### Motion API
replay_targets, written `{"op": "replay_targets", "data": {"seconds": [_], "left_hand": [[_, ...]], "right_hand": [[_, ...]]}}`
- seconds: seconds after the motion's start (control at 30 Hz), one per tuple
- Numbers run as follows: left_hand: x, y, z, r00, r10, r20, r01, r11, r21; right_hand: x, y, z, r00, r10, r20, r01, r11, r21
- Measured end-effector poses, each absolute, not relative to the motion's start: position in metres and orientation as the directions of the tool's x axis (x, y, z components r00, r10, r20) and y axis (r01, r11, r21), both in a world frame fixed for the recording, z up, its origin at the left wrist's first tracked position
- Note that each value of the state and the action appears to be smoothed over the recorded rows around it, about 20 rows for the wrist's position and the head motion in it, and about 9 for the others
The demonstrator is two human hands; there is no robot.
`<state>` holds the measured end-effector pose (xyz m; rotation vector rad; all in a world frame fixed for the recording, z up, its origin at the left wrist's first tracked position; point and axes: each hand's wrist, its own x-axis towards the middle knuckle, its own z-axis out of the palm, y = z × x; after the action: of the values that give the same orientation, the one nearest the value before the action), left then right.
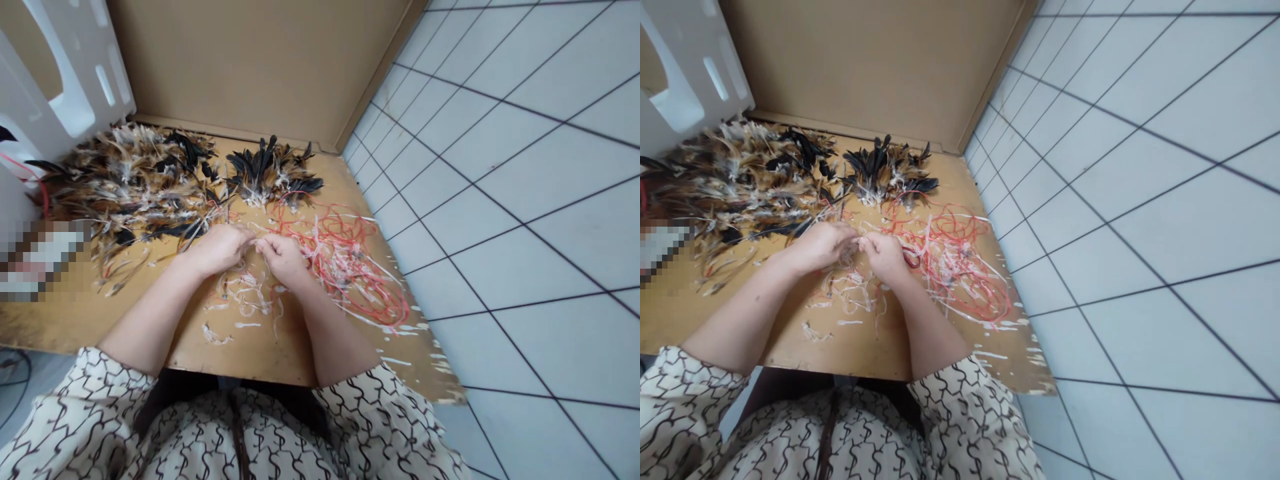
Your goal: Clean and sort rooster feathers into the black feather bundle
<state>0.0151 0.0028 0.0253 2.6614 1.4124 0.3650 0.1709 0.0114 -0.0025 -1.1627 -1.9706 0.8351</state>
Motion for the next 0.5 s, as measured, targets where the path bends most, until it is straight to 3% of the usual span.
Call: {"op": "replay_targets", "data": {"seconds": [0.1,0.2,0.27,0.33,0.4,0.5], "left_hand": [[0.017,0.001,0.032,0.533,0.837,0.123,0.827,-0.546,0.136],[0.012,0.002,0.038,0.444,0.876,0.190,0.860,-0.476,0.182],[0.004,0.004,0.039,0.289,0.904,0.316,0.863,-0.389,0.324],[-0.006,0.006,0.035,0.065,0.904,0.423,0.771,-0.315,0.554],[-0.015,0.009,0.028,-0.143,0.898,0.417,0.575,-0.268,0.773],[-0.022,0.014,0.016,-0.307,0.908,0.286,0.225,-0.223,0.948]], "right_hand": [[0.170,0.011,0.000,-0.365,0.903,0.227,0.429,0.379,-0.820],[0.168,0.011,0.000,-0.352,0.915,0.198,0.301,0.311,-0.901],[0.166,0.012,-0.002,-0.309,0.932,0.191,0.249,0.273,-0.929],[0.163,0.012,-0.006,-0.278,0.941,0.191,0.298,0.273,-0.915],[0.160,0.011,-0.010,-0.294,0.935,0.198,0.425,0.313,-0.849],[0.156,0.007,-0.013,-0.382,0.903,0.196,0.606,0.405,-0.685]]}}
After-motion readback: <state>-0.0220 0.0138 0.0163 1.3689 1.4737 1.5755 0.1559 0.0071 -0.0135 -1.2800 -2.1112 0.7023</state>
